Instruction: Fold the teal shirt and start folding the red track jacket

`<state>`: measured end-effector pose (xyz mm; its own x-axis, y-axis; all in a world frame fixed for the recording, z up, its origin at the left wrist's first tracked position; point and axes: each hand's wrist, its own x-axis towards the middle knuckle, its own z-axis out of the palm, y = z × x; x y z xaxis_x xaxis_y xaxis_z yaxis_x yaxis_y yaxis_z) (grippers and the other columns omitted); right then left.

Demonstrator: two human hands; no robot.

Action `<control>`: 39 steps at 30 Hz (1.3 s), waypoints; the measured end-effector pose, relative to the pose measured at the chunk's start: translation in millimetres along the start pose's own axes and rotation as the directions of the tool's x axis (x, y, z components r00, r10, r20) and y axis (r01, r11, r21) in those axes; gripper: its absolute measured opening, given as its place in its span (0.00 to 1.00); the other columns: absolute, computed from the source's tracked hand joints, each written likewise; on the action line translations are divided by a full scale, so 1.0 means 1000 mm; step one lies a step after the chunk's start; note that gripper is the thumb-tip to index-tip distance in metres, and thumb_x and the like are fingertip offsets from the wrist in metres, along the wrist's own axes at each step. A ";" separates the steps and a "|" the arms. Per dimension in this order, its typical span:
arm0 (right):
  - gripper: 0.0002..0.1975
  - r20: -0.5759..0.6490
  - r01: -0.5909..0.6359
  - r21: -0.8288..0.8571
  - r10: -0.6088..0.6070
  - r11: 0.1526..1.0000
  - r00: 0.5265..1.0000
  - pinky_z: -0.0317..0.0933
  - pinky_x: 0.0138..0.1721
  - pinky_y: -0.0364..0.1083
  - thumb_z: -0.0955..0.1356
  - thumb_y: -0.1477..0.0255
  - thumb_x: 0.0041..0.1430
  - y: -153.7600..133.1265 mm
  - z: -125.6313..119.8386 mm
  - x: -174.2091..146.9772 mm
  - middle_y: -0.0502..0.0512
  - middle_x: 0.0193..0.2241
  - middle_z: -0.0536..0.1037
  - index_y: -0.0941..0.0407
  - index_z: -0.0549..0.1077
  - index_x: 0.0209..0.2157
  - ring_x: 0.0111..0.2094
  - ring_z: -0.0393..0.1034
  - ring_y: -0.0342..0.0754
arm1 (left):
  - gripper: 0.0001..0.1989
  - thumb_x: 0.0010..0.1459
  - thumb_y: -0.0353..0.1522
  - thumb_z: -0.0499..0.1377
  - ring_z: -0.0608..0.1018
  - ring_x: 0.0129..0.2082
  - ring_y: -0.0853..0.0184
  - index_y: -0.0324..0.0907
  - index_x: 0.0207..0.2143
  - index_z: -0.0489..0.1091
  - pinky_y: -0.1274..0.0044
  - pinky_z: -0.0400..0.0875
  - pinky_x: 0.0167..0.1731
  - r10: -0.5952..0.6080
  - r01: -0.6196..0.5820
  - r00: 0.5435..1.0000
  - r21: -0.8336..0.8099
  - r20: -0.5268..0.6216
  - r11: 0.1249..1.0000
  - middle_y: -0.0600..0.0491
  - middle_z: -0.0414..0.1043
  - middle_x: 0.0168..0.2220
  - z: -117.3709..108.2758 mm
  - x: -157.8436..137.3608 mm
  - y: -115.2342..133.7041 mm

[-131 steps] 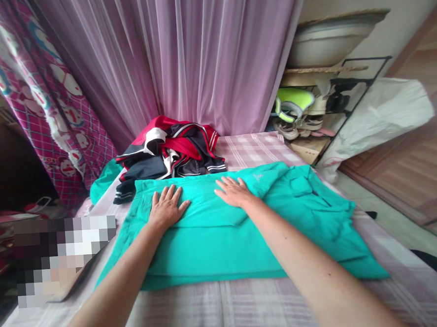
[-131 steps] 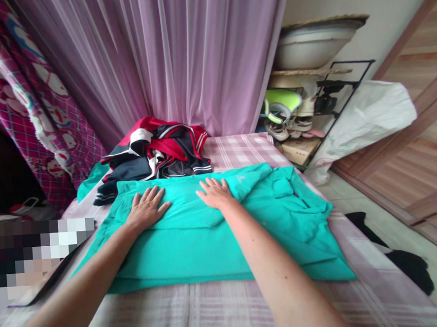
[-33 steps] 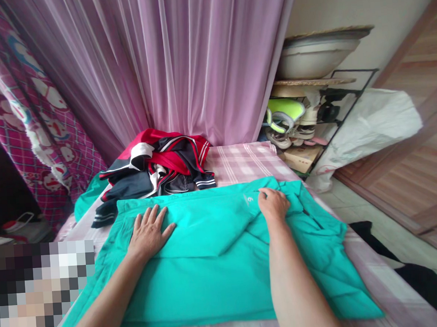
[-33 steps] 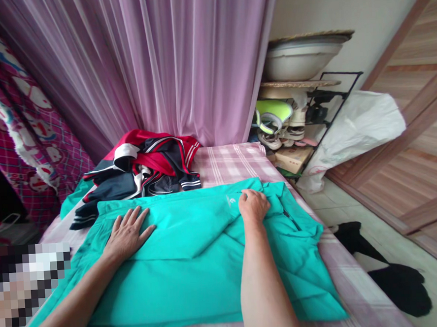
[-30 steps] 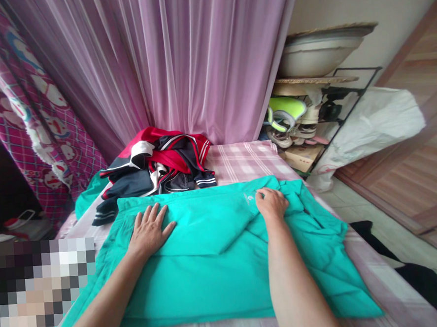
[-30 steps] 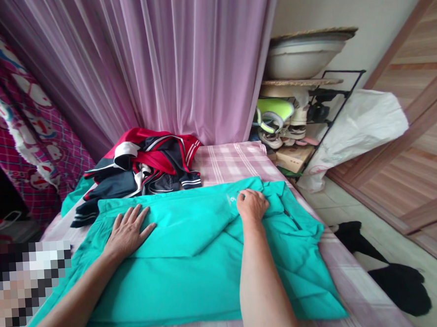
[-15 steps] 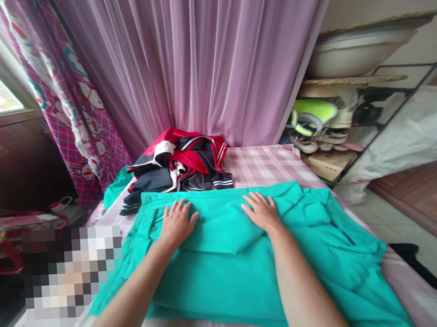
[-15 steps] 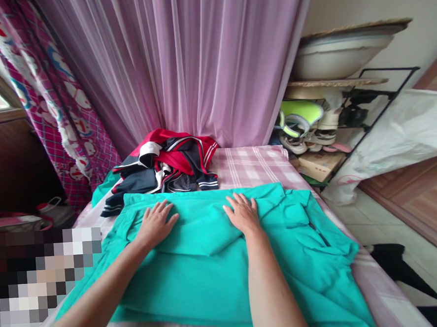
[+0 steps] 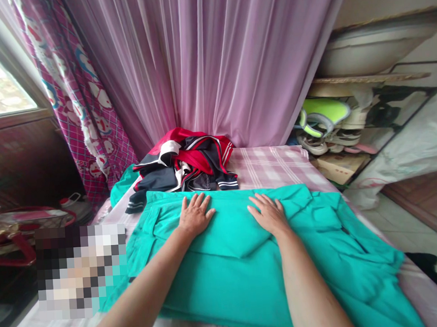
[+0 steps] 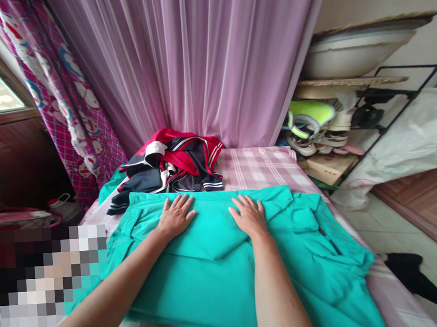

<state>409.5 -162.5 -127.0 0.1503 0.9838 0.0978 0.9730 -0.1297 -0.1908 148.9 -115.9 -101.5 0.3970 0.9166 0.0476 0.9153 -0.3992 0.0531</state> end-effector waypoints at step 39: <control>0.28 0.128 0.161 0.011 -0.161 0.987 0.979 0.41 0.67 0.64 0.58 0.56 0.70 -0.066 -0.010 -0.016 0.59 0.69 0.59 0.49 0.63 0.66 0.70 0.50 0.56 | 0.23 0.70 0.40 0.45 0.69 0.64 0.60 0.48 0.62 0.68 0.59 0.53 0.67 0.013 -0.052 0.973 -0.161 -0.230 0.986 0.49 0.71 0.62 -0.009 -0.026 -0.029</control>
<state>344.6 -170.8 -106.4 -0.0316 0.9995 0.0012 0.9825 0.0313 -0.1837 111.7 -128.7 -95.0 0.3829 0.8814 0.2767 0.8707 -0.4444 0.2106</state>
